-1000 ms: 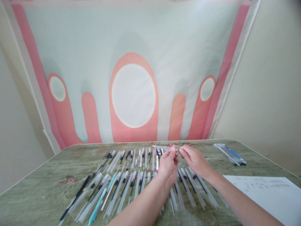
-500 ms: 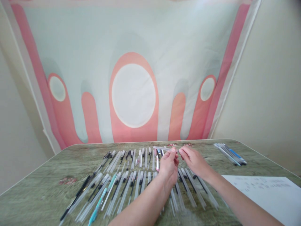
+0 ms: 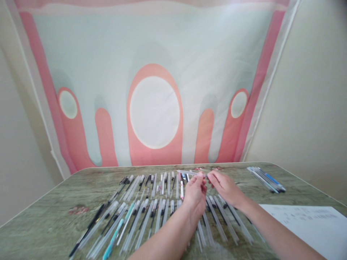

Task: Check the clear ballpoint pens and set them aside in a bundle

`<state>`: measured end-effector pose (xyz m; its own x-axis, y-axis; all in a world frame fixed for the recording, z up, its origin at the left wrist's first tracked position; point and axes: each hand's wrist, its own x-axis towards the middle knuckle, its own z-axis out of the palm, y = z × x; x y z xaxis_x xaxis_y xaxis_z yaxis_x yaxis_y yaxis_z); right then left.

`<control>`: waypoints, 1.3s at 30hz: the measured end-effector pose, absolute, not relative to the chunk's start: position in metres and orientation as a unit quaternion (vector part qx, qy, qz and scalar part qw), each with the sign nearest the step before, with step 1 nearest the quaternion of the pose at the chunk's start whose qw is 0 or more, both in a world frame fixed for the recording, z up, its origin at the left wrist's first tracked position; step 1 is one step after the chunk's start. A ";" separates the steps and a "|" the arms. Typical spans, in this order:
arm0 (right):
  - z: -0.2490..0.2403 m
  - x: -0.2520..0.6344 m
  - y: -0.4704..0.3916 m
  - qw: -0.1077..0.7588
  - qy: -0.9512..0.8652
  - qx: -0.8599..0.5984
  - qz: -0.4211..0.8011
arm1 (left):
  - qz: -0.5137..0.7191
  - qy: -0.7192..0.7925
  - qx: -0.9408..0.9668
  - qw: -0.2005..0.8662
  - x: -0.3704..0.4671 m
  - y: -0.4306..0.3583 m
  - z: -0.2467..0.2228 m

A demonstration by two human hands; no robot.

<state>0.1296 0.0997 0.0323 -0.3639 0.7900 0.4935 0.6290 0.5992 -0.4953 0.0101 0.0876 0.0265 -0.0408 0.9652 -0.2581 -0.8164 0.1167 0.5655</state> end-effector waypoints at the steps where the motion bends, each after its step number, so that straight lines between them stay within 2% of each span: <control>1: 0.033 0.130 0.099 0.370 -0.820 -0.426 0.102 | 0.653 0.304 0.120 0.683 0.010 0.088 0.027; 6: 0.031 0.130 0.100 0.379 -0.819 -0.428 0.053 | 0.645 0.310 0.120 0.688 0.010 0.087 0.030; 12: 0.033 0.131 0.100 0.381 -0.815 -0.420 0.120 | 0.645 0.309 0.122 0.688 0.009 0.088 0.027; 20: 0.026 0.128 0.102 0.391 -0.807 -0.442 0.040 | 0.653 0.305 0.161 0.674 0.013 0.086 0.024; 22: 0.022 0.127 0.104 0.403 -0.788 -0.458 0.082 | 0.656 0.307 0.173 0.667 0.014 0.085 0.022; 27: 0.021 0.126 0.105 0.409 -0.738 -0.438 0.309 | 0.658 0.312 0.188 0.659 0.013 0.087 0.021; 34: 0.032 0.128 0.098 0.416 -0.779 -0.423 0.205 | 0.662 0.306 0.193 0.657 0.011 0.088 0.023; 36: 0.030 0.127 0.099 0.417 -0.765 -0.423 0.251 | 0.661 0.309 0.198 0.654 0.011 0.088 0.022; 39: 0.021 0.124 0.104 0.426 -0.690 -0.409 0.419 | 0.656 0.314 0.210 0.653 0.012 0.087 0.020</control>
